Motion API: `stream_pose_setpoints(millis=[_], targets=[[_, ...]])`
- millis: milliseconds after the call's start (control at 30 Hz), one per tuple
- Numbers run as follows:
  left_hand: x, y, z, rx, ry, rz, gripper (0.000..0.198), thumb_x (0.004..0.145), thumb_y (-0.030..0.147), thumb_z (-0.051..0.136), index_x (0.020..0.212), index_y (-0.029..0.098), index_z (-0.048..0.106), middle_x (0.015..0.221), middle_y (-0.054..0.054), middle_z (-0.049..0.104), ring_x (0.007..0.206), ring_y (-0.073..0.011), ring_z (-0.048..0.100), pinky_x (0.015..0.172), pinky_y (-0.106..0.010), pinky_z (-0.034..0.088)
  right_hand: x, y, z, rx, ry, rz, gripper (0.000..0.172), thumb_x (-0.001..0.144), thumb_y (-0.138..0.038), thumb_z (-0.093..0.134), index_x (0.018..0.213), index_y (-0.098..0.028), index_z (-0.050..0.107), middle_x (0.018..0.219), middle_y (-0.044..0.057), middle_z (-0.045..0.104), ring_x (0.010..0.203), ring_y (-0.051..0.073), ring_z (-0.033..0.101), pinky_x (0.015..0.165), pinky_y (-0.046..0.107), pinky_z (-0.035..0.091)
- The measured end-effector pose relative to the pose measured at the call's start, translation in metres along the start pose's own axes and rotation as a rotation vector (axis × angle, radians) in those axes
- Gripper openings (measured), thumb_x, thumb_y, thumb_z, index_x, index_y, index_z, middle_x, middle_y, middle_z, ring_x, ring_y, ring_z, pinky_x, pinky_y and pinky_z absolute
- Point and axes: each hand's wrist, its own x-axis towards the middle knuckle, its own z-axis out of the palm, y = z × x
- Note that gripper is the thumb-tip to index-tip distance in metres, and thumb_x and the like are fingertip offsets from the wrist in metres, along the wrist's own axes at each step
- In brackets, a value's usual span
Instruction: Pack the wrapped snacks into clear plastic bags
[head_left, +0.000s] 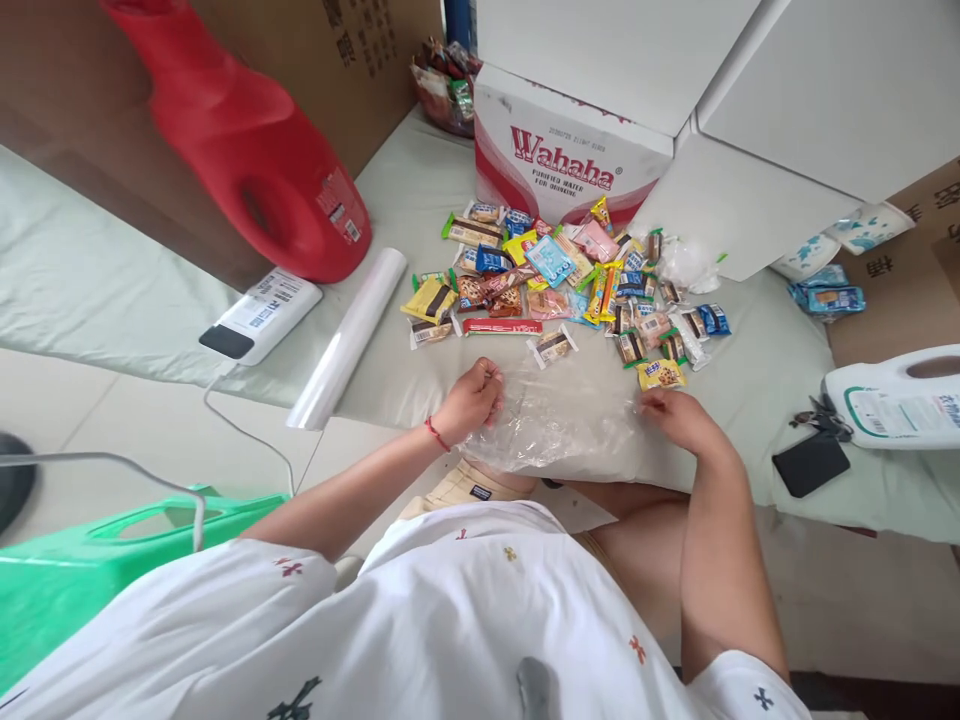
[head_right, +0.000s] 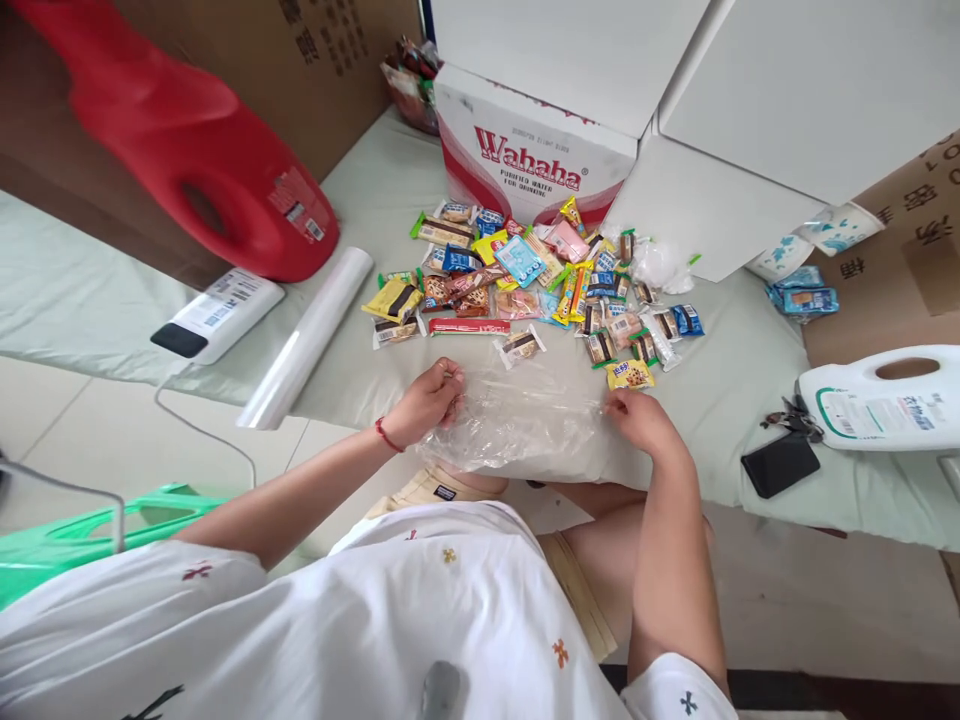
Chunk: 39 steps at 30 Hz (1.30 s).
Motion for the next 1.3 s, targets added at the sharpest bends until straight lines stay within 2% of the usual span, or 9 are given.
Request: stream_pose_setpoints(millis=[133,300,400,567,700,900,1000,1100,1300], targets=[[0.002,-0.001,0.005,0.104,-0.032,0.131,0.019,0.102,0.038,0.05,0.097,0.025,0.038,0.064,0.011,0.057,0.034,-0.0062,0.046,0.036,-0.017,0.034,0.024,-0.034,0.018,-0.164,0.225,-0.277,0.031,0.089,-0.047,0.062,0.1,-0.022,0.075,0.103,0.011,0.072,0.092,0.026,0.064,0.087,0.041,0.049],[-0.009,0.001,0.024,0.123,-0.241,0.202,0.028,0.101,0.051,0.049,0.101,0.025,0.037,0.074,0.009,0.058,0.035,-0.0061,0.048,0.036,-0.019,0.035,0.048,-0.065,0.062,0.041,-0.075,-0.268,0.061,0.079,-0.051,0.075,0.134,-0.025,0.065,0.117,0.007,0.072,0.067,0.015,0.054,0.071,0.034,0.049],[-0.012,-0.006,0.025,0.146,-0.264,0.222,0.027,0.101,0.05,0.047,0.101,0.025,0.038,0.073,0.008,0.057,0.039,-0.0075,0.048,0.041,-0.022,0.038,0.067,-0.065,0.085,0.083,-0.102,-0.187,0.036,0.079,-0.04,0.072,0.108,-0.019,0.073,0.094,0.005,0.072,0.068,0.015,0.055,0.071,0.032,0.048],[-0.01,-0.02,0.0,0.448,0.29,0.257,0.023,0.092,0.038,0.056,0.104,0.022,0.047,0.083,-0.002,0.063,0.069,-0.0186,0.064,0.065,-0.033,0.053,0.077,-0.066,0.088,0.199,0.365,-0.241,0.028,0.087,-0.039,0.059,0.104,-0.019,0.071,0.113,0.01,0.069,0.081,0.018,0.062,0.08,0.034,0.054],[-0.017,-0.014,-0.018,0.764,0.662,0.638,0.039,0.085,0.033,0.065,0.12,0.016,0.059,0.128,-0.02,0.064,0.124,-0.0337,0.059,0.106,-0.054,0.047,0.031,-0.04,0.065,0.391,0.635,-0.181,0.031,0.088,-0.048,0.063,0.105,-0.023,0.07,0.101,0.006,0.07,0.074,0.016,0.06,0.063,0.028,0.052],[0.0,-0.004,-0.01,1.047,0.071,0.837,0.038,0.102,0.029,0.044,0.129,0.026,0.07,0.136,-0.01,0.071,0.143,-0.0276,0.053,0.123,-0.053,0.03,-0.082,0.008,0.082,0.77,0.394,0.259,0.04,0.07,-0.04,0.084,0.103,-0.024,0.069,0.095,0.005,0.076,0.049,0.008,0.04,0.038,0.022,0.026],[0.019,-0.01,-0.001,1.16,0.028,0.675,0.051,0.107,0.035,0.033,0.15,0.022,0.056,0.16,-0.012,0.053,0.155,-0.0286,0.04,0.128,-0.058,0.02,-0.102,-0.004,0.116,0.973,0.12,0.215,0.085,0.064,-0.033,0.091,0.14,-0.04,0.054,0.138,0.007,0.067,0.049,0.003,0.038,0.037,0.019,0.026],[0.027,-0.016,0.0,1.238,0.009,0.585,0.056,0.109,0.04,0.027,0.158,0.021,0.046,0.168,-0.011,0.04,0.158,-0.0287,0.034,0.129,-0.062,0.016,-0.096,-0.028,0.14,1.036,-0.016,0.227,0.107,0.062,-0.032,0.095,0.152,-0.046,0.039,0.123,0.003,0.072,0.05,0.004,0.039,0.038,0.017,0.026],[0.022,-0.016,-0.015,1.254,0.052,0.562,0.058,0.11,0.044,0.026,0.162,0.023,0.041,0.17,-0.011,0.035,0.158,-0.029,0.034,0.129,-0.064,0.016,-0.093,-0.026,0.1,0.876,0.018,0.276,0.06,0.062,-0.043,0.095,0.115,-0.028,0.071,0.079,-0.003,0.063,0.049,0.005,0.033,0.038,0.019,0.02]])
